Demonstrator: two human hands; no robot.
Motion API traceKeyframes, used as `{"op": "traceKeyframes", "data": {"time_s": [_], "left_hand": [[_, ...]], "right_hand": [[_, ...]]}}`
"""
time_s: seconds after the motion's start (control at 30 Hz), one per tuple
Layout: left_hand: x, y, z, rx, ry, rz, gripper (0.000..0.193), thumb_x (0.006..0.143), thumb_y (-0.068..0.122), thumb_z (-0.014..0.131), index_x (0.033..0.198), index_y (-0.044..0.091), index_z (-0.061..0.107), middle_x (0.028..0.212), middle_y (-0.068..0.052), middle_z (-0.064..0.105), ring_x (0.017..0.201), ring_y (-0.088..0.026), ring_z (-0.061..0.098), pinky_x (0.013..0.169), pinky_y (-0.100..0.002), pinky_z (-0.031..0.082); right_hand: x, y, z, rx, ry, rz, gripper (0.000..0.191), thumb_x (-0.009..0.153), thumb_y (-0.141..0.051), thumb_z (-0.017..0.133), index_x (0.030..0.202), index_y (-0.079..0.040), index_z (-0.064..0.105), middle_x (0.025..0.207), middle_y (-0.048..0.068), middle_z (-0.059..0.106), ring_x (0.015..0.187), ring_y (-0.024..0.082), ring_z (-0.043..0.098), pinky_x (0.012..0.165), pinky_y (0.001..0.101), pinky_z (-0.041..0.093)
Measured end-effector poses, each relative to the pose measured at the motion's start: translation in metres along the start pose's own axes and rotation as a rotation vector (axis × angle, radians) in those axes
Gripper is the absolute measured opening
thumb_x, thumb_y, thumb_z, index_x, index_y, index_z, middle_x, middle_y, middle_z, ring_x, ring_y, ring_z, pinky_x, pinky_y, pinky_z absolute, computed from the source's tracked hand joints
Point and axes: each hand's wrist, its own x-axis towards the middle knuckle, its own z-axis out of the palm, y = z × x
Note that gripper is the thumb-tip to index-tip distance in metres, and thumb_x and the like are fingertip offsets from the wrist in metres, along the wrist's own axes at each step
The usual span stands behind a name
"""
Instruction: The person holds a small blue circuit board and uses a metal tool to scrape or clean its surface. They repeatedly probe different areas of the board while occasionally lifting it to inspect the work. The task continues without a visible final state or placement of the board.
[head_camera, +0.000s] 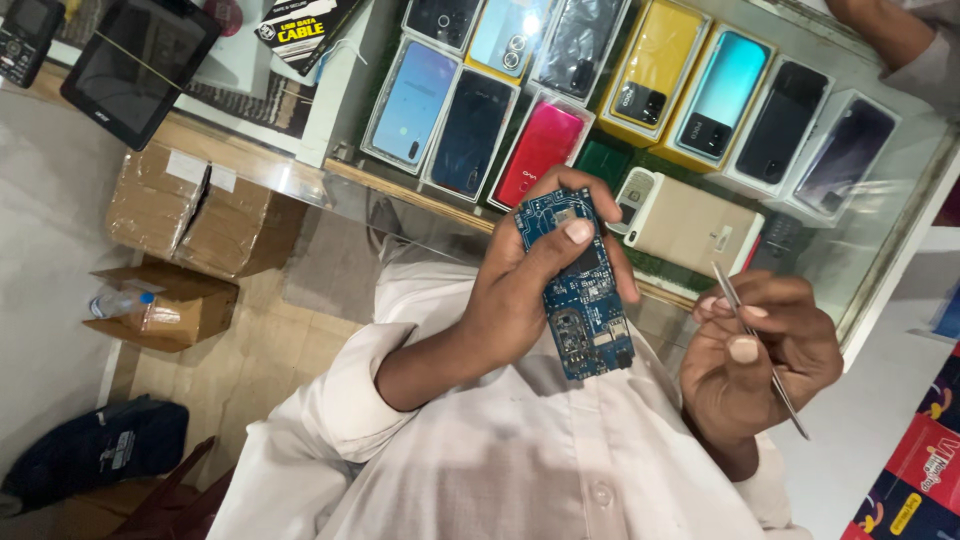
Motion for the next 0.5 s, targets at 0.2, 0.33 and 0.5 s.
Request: {"op": "traceKeyframes", "data": {"time_s": [0.2, 0.33, 0.5], "left_hand": [[0.009, 0.001, 0.01, 0.183, 0.046, -0.067, 0.021, 0.106, 0.012, 0.062, 0.124, 0.002, 0.055, 0.091, -0.008, 0.07, 0.086, -0.012, 0.069, 0.075, -0.026, 0.058], [0.016, -0.006, 0.012, 0.295, 0.025, -0.099, 0.017, 0.102, 0.008, 0.068, 0.117, 0.0, 0.064, 0.094, -0.004, 0.07, 0.089, -0.008, 0.068, 0.078, -0.024, 0.058], [0.022, -0.011, 0.019, 0.355, 0.009, -0.127, 0.012, 0.1, 0.009, 0.072, 0.104, 0.0, 0.066, 0.09, -0.004, 0.071, 0.084, -0.007, 0.067, 0.073, -0.024, 0.057]], "right_hand": [[0.014, -0.007, -0.001, 0.108, -0.036, 0.085, 0.012, 0.103, -0.006, 0.07, 0.107, 0.005, 0.065, 0.098, 0.015, 0.061, 0.088, 0.019, 0.064, 0.078, 0.0284, 0.056], [0.023, -0.007, -0.003, 0.155, -0.087, 0.167, 0.011, 0.1, -0.001, 0.071, 0.107, 0.004, 0.066, 0.097, 0.015, 0.062, 0.087, 0.02, 0.065, 0.077, 0.029, 0.057], [0.03, -0.014, 0.0, 0.01, -0.138, 0.206, 0.016, 0.094, 0.007, 0.071, 0.109, 0.003, 0.068, 0.103, 0.014, 0.065, 0.09, 0.02, 0.068, 0.078, 0.033, 0.061]]}}
